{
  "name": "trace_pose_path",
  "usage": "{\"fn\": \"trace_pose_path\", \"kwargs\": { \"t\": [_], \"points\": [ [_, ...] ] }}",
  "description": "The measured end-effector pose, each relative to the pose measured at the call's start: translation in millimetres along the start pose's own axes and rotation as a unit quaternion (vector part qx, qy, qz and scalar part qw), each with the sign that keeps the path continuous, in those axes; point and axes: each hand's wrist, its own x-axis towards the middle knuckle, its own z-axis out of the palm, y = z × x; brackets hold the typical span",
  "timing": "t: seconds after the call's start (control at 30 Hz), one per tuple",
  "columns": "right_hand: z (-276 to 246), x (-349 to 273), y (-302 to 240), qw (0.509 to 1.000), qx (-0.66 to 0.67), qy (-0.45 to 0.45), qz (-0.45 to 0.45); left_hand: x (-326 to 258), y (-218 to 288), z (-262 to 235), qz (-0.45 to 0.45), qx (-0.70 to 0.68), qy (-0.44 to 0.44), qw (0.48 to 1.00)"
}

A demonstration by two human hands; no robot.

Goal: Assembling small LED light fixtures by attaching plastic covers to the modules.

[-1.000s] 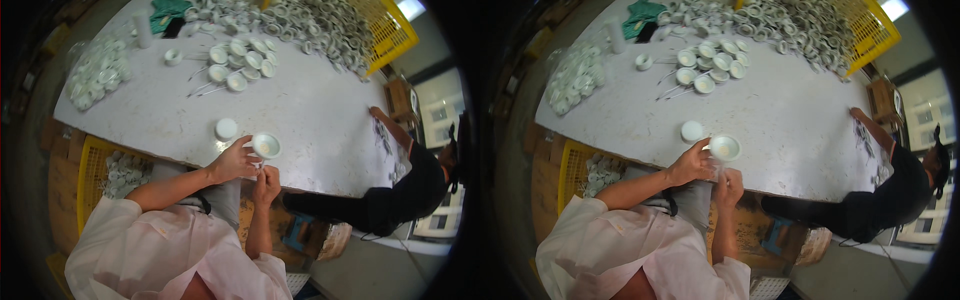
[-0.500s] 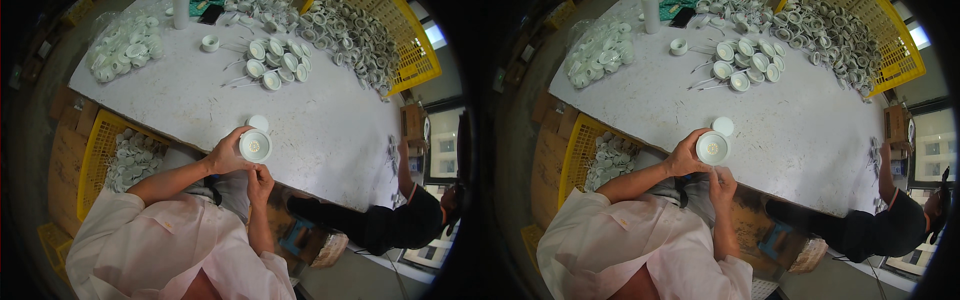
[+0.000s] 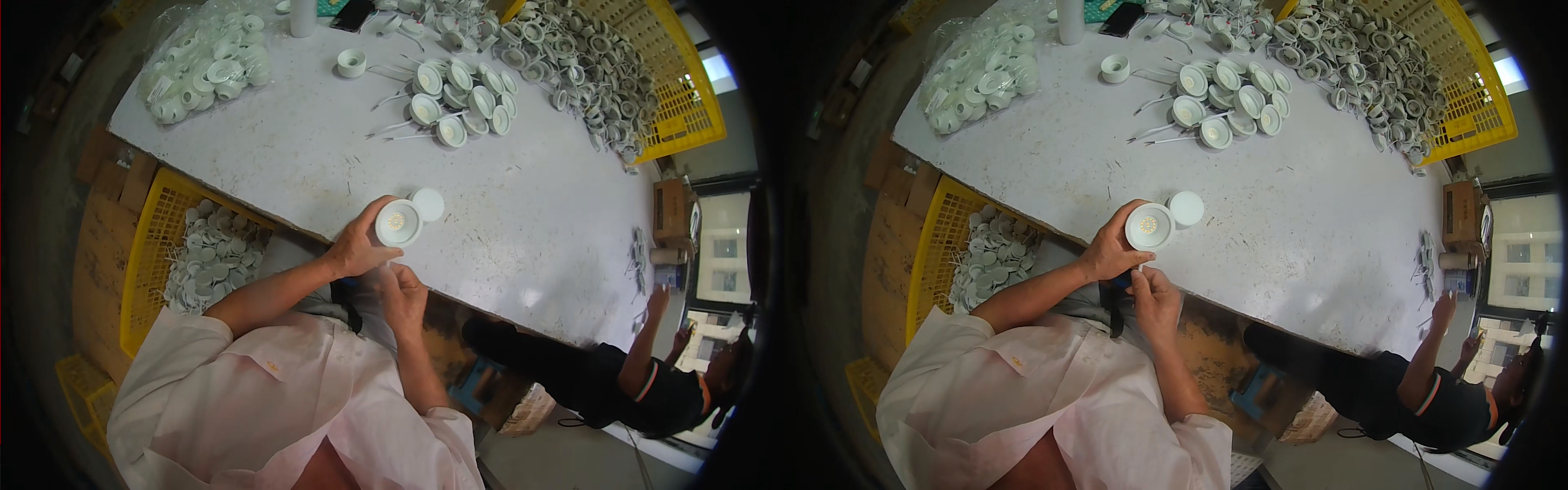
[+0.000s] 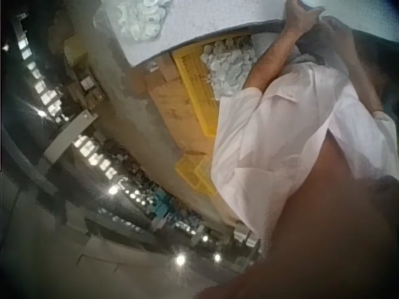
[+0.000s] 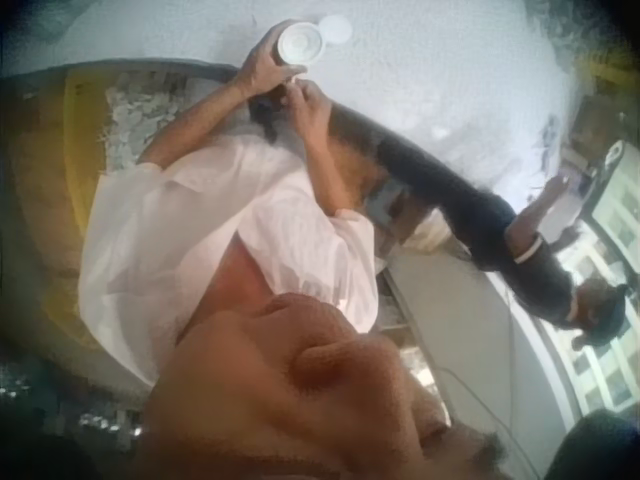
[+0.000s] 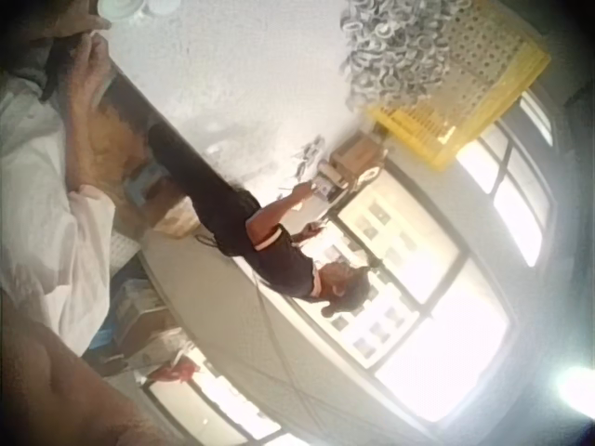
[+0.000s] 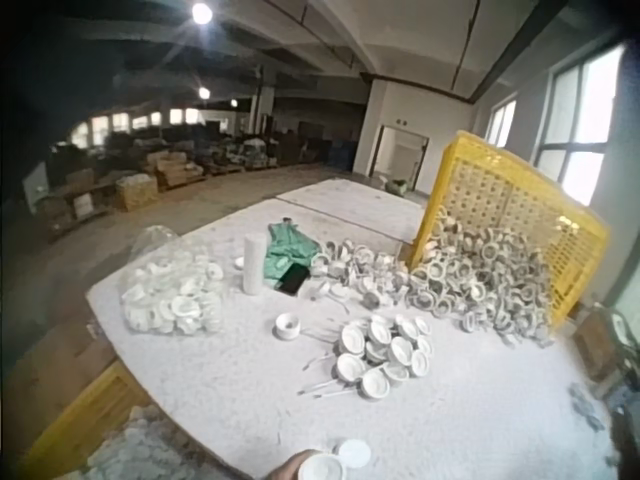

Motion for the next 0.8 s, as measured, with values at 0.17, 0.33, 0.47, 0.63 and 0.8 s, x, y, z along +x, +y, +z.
{"fn": "trace_pose_path", "kwargs": {
  "t": [0.17,0.33,0.47,0.63,0.8],
  "points": [
    [-12.1,31.0,9.7,0.983,-0.100,0.070,-0.137,-2.2,-1.0,-27.0,0.005,-0.107,0.079,0.991],
    [-47.5,82.6,-4.2,0.961,-0.136,0.218,-0.100,-13.7,-2.5,-40.4,-0.062,-0.177,0.082,0.979],
    [-43.1,110.3,-4.3,0.951,-0.172,0.238,-0.095,-21.6,-11.9,-30.9,-0.059,-0.235,0.066,0.968],
    [-40.9,122.1,-4.7,0.951,-0.189,0.227,-0.089,-25.1,-2.8,-26.9,-0.050,-0.246,0.057,0.966],
    [-40.9,123.9,-11.3,0.975,-0.027,0.210,-0.071,-29.3,-6.8,-30.1,-0.055,-0.240,0.038,0.968]
  ]
}}
